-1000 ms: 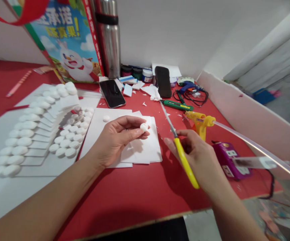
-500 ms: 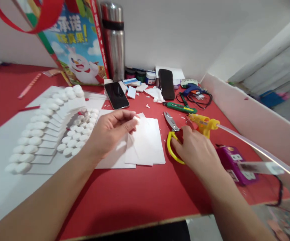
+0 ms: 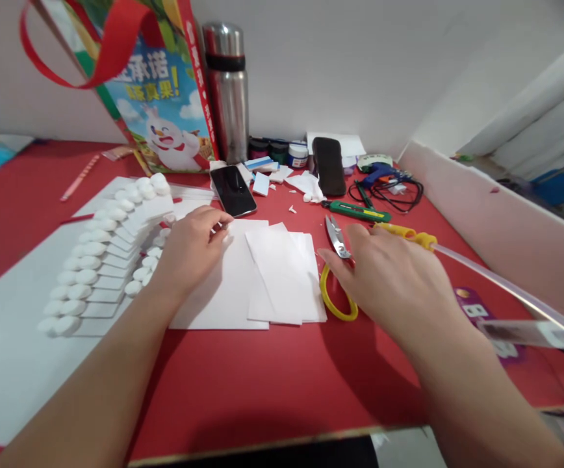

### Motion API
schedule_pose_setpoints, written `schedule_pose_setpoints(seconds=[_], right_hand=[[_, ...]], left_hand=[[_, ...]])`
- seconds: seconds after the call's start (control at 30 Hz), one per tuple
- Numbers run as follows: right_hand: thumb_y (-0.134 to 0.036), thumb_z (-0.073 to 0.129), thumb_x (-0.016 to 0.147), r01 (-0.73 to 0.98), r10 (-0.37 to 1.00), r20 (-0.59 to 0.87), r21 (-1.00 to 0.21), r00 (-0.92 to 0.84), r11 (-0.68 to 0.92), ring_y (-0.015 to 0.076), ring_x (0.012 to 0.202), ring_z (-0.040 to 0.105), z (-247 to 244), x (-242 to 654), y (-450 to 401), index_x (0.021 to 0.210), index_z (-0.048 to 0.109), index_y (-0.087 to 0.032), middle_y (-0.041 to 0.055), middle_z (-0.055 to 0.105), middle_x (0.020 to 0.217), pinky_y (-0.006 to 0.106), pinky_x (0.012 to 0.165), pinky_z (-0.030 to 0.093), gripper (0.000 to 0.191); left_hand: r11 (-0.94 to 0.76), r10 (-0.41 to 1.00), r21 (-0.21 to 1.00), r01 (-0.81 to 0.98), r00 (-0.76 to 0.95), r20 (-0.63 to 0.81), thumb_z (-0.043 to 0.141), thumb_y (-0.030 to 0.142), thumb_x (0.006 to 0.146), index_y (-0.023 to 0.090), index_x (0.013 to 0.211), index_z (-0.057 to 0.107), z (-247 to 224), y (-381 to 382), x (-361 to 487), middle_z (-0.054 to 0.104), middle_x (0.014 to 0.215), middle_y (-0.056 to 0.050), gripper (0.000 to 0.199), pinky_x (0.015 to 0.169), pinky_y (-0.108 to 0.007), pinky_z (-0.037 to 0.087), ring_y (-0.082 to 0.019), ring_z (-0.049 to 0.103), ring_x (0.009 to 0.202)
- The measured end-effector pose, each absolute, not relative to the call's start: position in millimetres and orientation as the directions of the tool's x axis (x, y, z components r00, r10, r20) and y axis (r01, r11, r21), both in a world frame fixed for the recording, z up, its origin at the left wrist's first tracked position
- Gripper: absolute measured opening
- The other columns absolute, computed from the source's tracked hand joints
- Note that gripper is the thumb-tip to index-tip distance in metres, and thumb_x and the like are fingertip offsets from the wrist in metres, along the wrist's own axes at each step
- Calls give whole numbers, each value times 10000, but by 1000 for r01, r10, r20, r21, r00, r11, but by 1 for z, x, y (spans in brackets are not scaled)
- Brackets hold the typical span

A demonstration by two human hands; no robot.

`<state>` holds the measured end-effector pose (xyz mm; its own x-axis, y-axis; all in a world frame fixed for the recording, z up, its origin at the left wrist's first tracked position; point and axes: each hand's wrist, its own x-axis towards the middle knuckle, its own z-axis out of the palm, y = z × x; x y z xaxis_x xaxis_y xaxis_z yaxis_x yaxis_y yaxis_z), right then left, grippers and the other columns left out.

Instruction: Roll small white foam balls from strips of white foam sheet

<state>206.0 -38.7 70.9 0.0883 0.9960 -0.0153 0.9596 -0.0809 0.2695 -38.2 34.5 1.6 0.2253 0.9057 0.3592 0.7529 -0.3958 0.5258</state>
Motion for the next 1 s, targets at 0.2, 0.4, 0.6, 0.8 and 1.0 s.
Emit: schedule_pose_setpoints(seconds=[0.2, 0.4, 0.6, 0.8, 1.0], right_hand=[[-438, 490, 1015, 990, 1000, 24, 144, -15, 12, 315, 788, 725, 72, 185, -24, 1039, 660, -139, 180, 735, 905, 325, 535, 335, 345], [-376, 538, 1004, 983, 985, 36, -61, -171, 173, 282, 868, 712, 45, 171, -17, 1108, 674, -135, 145, 731, 1040, 334, 615, 386, 296], [-360, 623, 921, 940, 952, -67, -190, -299, 282, 238, 821, 680, 27, 168, -22, 998, 696, -146, 113, 713, 1020, 308, 593, 342, 239], [-177, 534, 878, 924, 960, -82, -303, -268, 232, 197, 780, 639, 19, 174, -14, 844, 705, -156, 83, 733, 884, 297, 621, 337, 176], [-176, 581, 787, 775, 973, -62, -616, -224, 139, 139, 615, 534, 23, 193, -6, 674, 677, -161, 27, 654, 661, 282, 597, 346, 149]], left_hand=[[-534, 832, 423, 732, 364, 419, 529, 181, 899, 146, 1000, 736, -7, 42, -36, 757, 1094, -127, 234, 946, -436, 498, -291, 663, 1038], [-516, 843, 370, 773, 383, 377, 505, 229, 961, 157, 950, 762, -17, 46, -32, 771, 1067, -108, 267, 949, -473, 484, -294, 648, 991], [-441, 887, 444, 780, 302, 350, 558, 205, 935, 137, 1017, 770, -15, 41, -27, 752, 1130, -118, 237, 990, -444, 503, -290, 662, 1058], [-490, 854, 468, 735, 300, 425, 549, 191, 927, 154, 1114, 748, -10, 30, -19, 722, 1215, -120, 275, 1066, -440, 493, -275, 651, 1159], [-533, 842, 613, 583, 298, 450, 537, 220, 959, 178, 1354, 628, -15, 20, -7, 644, 1417, -125, 407, 1186, -464, 407, -257, 568, 1340]])
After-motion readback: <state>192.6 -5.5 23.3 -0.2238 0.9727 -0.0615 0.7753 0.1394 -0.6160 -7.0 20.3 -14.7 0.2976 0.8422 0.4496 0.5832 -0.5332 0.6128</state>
